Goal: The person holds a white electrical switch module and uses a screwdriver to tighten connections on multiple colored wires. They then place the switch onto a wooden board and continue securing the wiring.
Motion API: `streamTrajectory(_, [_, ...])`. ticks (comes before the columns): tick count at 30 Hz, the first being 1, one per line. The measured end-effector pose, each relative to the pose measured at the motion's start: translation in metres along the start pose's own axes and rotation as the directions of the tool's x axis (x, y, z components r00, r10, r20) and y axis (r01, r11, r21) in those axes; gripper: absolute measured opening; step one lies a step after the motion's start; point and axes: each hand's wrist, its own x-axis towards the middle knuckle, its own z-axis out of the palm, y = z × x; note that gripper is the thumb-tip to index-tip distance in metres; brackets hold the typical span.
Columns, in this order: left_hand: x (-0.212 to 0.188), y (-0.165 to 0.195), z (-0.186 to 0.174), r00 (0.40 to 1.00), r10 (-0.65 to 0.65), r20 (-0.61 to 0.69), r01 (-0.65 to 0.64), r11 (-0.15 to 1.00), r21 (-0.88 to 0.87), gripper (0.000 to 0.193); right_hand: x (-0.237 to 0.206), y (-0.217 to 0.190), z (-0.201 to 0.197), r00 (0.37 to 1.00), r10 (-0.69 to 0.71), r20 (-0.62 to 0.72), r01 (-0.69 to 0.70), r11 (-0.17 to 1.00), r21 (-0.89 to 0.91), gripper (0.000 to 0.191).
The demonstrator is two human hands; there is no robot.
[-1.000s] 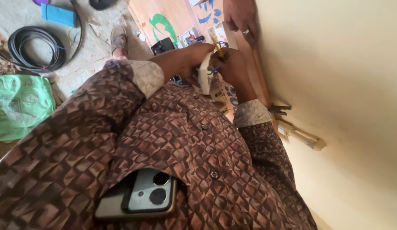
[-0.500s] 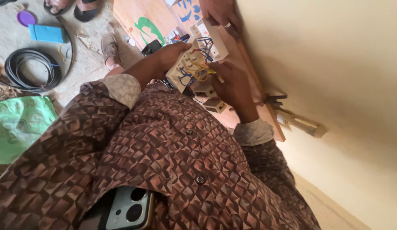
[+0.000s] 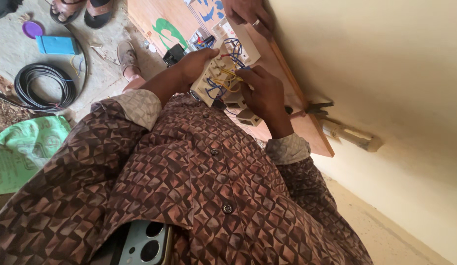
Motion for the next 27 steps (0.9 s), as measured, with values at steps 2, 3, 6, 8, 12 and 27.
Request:
streamTrajectory(2, [0.000,0.000,0.000,1.000,0.003,-0.013,-0.003,1.000,0.016,0.045,0.001,-0.001,-0.001,1.000,-0.028,-0.009,0.028,1.000,0.006,0.026])
streamTrajectory(3, [0.000,0.000,0.000,1.000,0.004,-0.021,-0.003,1.000,0.027,0.045,0.002,-0.002,-0.001,0.999,-0.031,-0.022,0.031,1.000,0.003,0.025])
streamTrajectory(6, [0.000,0.000,0.001,1.000,0.017,-0.014,-0.016,1.000,0.025,0.046,0.002,-0.003,-0.002,0.998,-0.030,-0.046,0.030,0.999,-0.016,0.024])
streamTrajectory(8, [0.000,0.001,0.001,1.000,0.011,-0.019,-0.010,1.000,0.027,0.047,0.002,-0.004,-0.002,0.999,-0.019,-0.041,0.017,0.999,-0.042,0.024])
streamTrajectory(12, [0.003,0.001,0.002,1.000,0.006,-0.019,-0.005,1.000,0.031,0.049,0.003,-0.004,0.000,0.995,-0.075,-0.067,0.070,0.995,-0.076,0.021])
streamTrajectory(27, [0.016,-0.007,-0.007,1.000,0.023,-0.020,-0.023,0.999,0.032,0.046,0.003,-0.001,0.003,0.992,-0.114,-0.048,0.109,0.989,-0.105,0.024])
